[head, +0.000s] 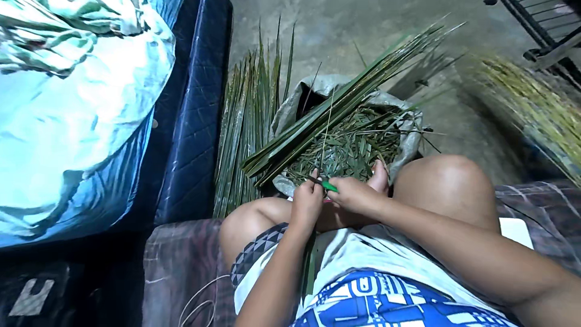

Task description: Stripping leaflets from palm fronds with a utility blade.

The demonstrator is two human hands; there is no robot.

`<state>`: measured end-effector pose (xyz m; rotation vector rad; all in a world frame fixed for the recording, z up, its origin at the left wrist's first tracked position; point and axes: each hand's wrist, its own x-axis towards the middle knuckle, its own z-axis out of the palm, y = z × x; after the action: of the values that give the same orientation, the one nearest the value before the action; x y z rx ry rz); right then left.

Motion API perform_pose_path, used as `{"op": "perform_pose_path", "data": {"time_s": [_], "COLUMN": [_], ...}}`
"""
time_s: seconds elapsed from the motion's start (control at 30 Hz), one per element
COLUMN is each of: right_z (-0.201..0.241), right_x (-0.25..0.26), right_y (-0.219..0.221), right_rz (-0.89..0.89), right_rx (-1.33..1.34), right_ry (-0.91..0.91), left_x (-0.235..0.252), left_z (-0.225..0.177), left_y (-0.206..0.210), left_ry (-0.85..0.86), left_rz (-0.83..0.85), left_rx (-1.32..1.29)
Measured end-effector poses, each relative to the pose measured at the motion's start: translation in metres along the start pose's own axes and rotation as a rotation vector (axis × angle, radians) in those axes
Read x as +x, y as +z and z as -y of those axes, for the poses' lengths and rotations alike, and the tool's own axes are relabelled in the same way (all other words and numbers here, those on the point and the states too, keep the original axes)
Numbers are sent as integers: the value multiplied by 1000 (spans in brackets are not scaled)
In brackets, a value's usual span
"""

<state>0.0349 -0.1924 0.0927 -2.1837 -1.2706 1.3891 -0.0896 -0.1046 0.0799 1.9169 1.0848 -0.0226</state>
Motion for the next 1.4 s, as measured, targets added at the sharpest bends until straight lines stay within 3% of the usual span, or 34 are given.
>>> {"op": "perform_pose_path", "data": {"time_s": [0.13,0.3,0.53,0.67,0.8,0.9,1.07,1.13,1.27,1.4], "right_z": [-4,-21,1,-2,-26,-32,-7,-4,-12,-25], "right_x": [16,35,1,11,33,34,3,-1,15,31], "right_y": [-13,-33,-8,-16,-35,-43,-13,-8,-28,-41], "right_rz": [-146,-370,-25,-117,-349,-440,-130,-104,-235,-411], "right_rx": [-198,-161,7,-160,-109,-59,-15,-55,-171,-123], "right_ry": [119,226,41,125,229,204,-20,-27,94,167], "left_x": [-1,-4,-2,-6,-9,-9,-3,-4,-6,-5], "left_z": [-2,-2,-1,-2,-4,-2,1,1,-4,-1], "left_y": [2,5,2,4,4,3,-3,-4,-5,-8], "left_ry": [20,44,48,67,66,66,-2,-1,-29,-44], "left_rz": [34,29,-19,11,25,17,49,67,136,178], "left_rx": [-6,-35,51,58,35,-86,-443,-505,-627,-700]}}
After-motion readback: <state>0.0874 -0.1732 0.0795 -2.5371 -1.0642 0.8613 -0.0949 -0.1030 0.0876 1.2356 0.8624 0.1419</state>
